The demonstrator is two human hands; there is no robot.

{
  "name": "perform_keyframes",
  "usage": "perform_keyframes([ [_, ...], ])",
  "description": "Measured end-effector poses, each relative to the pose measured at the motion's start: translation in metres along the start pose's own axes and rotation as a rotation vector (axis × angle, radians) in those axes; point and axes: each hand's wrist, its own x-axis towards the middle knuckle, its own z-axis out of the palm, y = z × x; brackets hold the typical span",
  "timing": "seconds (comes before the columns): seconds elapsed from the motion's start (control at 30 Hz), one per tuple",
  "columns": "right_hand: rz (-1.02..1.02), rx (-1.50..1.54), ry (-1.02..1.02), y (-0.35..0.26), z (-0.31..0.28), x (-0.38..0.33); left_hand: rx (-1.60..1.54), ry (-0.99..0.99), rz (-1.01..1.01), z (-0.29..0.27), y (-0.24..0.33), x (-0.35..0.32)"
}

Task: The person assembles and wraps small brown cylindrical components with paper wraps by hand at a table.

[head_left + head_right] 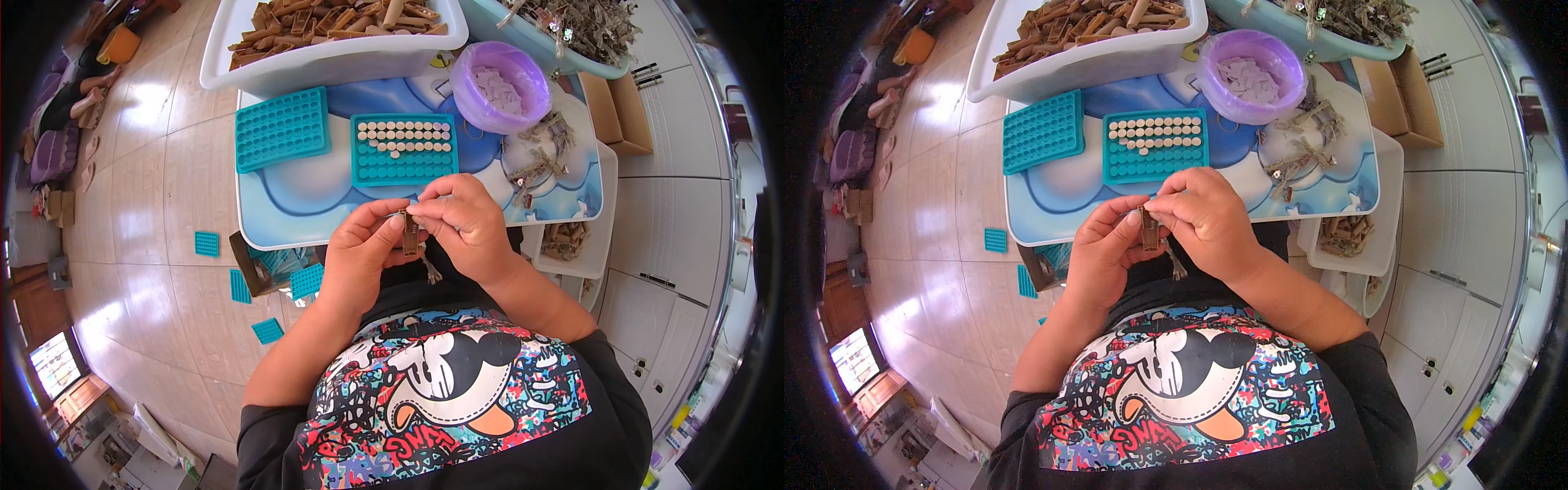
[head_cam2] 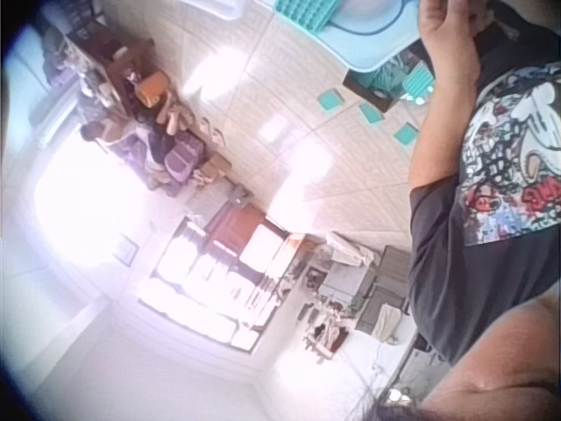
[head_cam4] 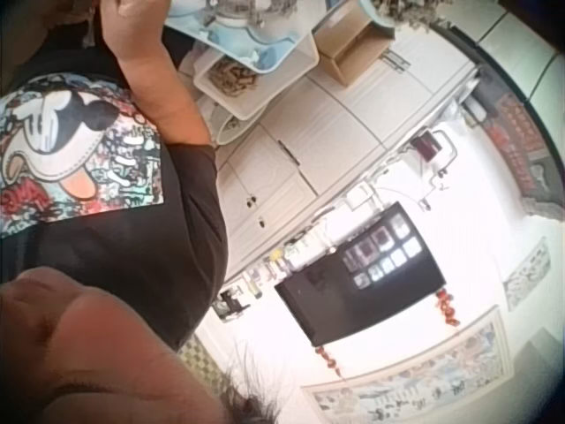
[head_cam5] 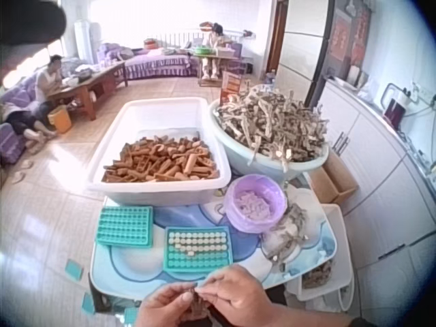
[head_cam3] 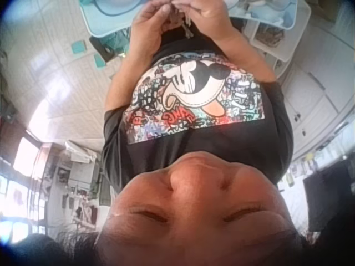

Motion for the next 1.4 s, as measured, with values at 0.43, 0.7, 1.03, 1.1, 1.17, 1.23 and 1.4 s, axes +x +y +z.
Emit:
perform_keyframes([
  [0.43,-0.078,-0.078,-0.101,-0.008,-0.003,0.001,0.034,0.033,0.074,-0.004,-0.006,0.002],
  [0.7,0.036,-0.053,-0.127,-0.020,0.000,-0.006,-0.003,0.136,0.169,-0.001,0.000,0.002],
  [1.03,-0.052,-0.019,-0.120,-0.015,0.005,-0.011,-0.012,0.150,0.211,-0.003,-0.004,0.004],
  [1.1,-0.037,0.003,-0.109,-0.016,0.005,-0.011,-0.021,0.151,0.216,-0.003,-0.004,0.004],
  [1.17,-0.001,0.047,-0.108,-0.016,0.006,-0.011,-0.028,0.150,0.219,-0.003,-0.004,0.004],
  [1.23,0.018,0.070,-0.127,-0.015,0.009,-0.013,-0.022,0.154,0.211,-0.003,-0.003,0.004],
  [1.4,0.003,0.042,-0.176,-0.016,0.010,-0.011,-0.027,0.157,0.215,-0.003,-0.003,0.003],
])
